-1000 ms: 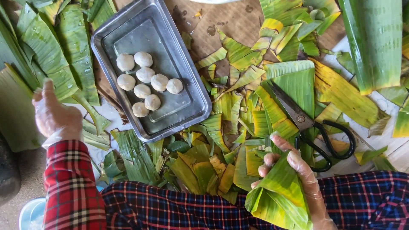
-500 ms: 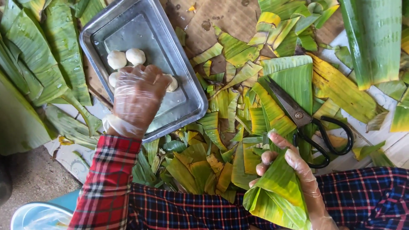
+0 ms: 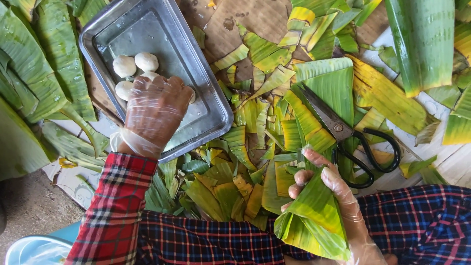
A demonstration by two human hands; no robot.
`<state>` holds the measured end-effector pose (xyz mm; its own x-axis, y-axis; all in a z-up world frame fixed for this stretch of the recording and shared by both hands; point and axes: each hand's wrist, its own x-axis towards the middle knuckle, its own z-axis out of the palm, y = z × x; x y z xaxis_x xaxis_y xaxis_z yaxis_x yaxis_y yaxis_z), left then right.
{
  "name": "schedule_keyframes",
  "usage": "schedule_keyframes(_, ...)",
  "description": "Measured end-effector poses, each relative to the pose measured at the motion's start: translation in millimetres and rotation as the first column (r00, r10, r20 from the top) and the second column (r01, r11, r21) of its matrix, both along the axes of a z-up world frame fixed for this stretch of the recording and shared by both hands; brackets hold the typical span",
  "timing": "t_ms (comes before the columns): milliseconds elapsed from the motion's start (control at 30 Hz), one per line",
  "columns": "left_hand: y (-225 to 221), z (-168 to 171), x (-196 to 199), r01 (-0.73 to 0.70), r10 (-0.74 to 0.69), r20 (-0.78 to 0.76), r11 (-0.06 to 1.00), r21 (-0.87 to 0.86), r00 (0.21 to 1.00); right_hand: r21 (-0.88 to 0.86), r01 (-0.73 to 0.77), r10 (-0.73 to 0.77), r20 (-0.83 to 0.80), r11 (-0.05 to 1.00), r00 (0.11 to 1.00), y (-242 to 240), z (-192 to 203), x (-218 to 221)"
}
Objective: Trimming banana leaves with scissors and wrapping small dough balls inside them for food preparation.
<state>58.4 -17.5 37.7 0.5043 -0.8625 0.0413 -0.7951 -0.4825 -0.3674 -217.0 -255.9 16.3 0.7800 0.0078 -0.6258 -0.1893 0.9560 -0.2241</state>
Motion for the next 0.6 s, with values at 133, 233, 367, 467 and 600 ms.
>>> schedule_keyframes(133,6.9,-8.6,3.9,-0.054,0.054,0.003,0.998,0.014,0.999,-0.001,0.012,-0.012,0.022,1.000,1.000,0.6,1.7,-0.8)
schedule_keyframes(233,14.8,1.4,4.7,-0.177,0.183,-0.127,0.983,0.056,0.975,0.002,0.020,-0.020,-0.015,1.000,1.000,0.3,1.0,-3.5)
schedule_keyframes(367,30.6,39.8,0.6,-0.513,0.561,-0.405,0.827,0.231,0.722,-0.007,0.038,-0.038,0.000,0.999,0.999,1.8,2.5,-4.2)
schedule_keyframes(467,58.3,46.4,-22.0,-0.311,0.224,-0.297,0.904,-0.292,0.928,-0.006,0.029,-0.029,-0.016,1.000,0.999,2.8,2.8,-4.6)
schedule_keyframes(600,43.0,22.9,-15.4,-0.097,0.038,-0.237,0.966,-0.242,0.971,-0.039,0.007,-0.008,-0.036,0.999,0.999,6.0,2.3,-4.8)
